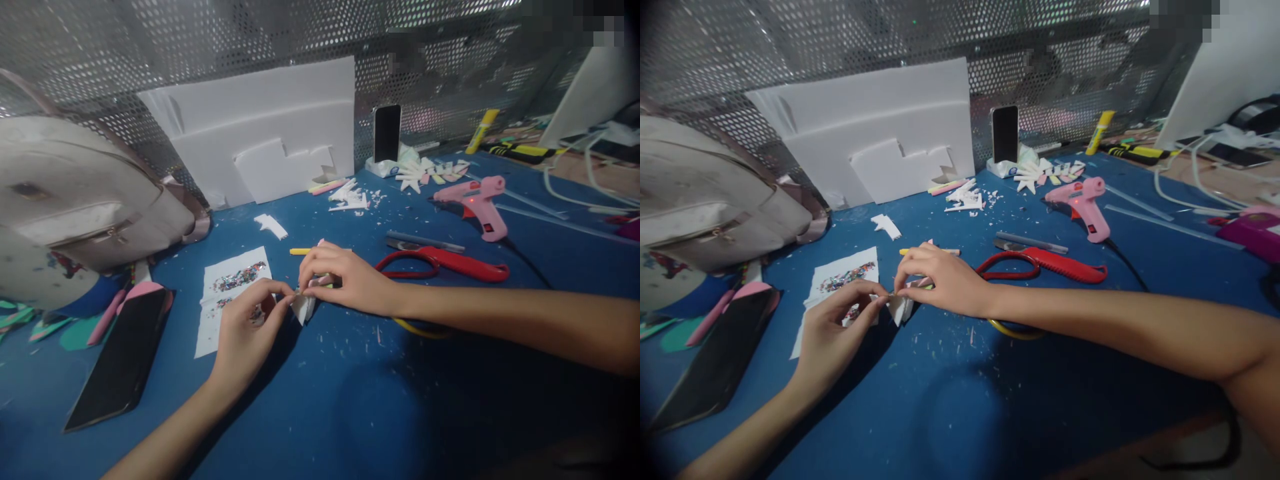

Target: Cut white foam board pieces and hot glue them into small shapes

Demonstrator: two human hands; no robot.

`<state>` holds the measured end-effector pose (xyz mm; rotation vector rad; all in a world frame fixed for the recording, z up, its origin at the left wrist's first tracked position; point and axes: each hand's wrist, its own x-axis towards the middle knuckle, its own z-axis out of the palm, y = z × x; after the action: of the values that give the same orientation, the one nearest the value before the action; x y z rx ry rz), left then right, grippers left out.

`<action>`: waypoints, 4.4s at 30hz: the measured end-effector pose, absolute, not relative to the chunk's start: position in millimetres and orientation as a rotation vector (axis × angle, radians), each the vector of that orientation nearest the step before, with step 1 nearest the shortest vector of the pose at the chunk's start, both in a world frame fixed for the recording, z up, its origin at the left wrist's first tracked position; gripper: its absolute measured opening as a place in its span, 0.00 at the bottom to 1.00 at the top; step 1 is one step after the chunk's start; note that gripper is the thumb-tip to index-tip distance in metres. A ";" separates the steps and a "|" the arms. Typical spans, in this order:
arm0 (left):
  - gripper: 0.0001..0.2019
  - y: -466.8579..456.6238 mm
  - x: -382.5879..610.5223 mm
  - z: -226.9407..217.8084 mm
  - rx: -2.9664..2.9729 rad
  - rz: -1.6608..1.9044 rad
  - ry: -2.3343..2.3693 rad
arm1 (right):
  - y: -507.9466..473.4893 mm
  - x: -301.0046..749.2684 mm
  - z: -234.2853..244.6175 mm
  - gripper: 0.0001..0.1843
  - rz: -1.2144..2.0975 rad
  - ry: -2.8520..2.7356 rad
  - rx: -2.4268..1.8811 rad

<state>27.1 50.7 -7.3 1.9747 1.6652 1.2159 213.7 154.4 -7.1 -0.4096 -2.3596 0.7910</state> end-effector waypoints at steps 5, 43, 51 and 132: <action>0.04 50.8 27.0 -7.4 1.976 1.204 1.681 | 154.4 213.9 -6.5 0.03 0.797 -2.363 -0.413; 0.04 48.6 25.7 -7.5 1.981 1.206 1.713 | 154.1 214.6 -7.5 0.02 0.781 -2.344 -0.366; 0.04 50.4 27.9 -6.9 1.981 1.215 1.709 | 154.8 214.8 -7.9 0.02 0.785 -2.349 -0.380; 0.04 49.5 27.3 -5.6 1.968 1.202 1.684 | 155.5 214.3 -8.7 0.01 0.810 -2.348 -0.357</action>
<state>27.3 49.5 -5.6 1.9677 1.6842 1.2021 214.3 155.5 -8.7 -0.3571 -2.3477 0.8097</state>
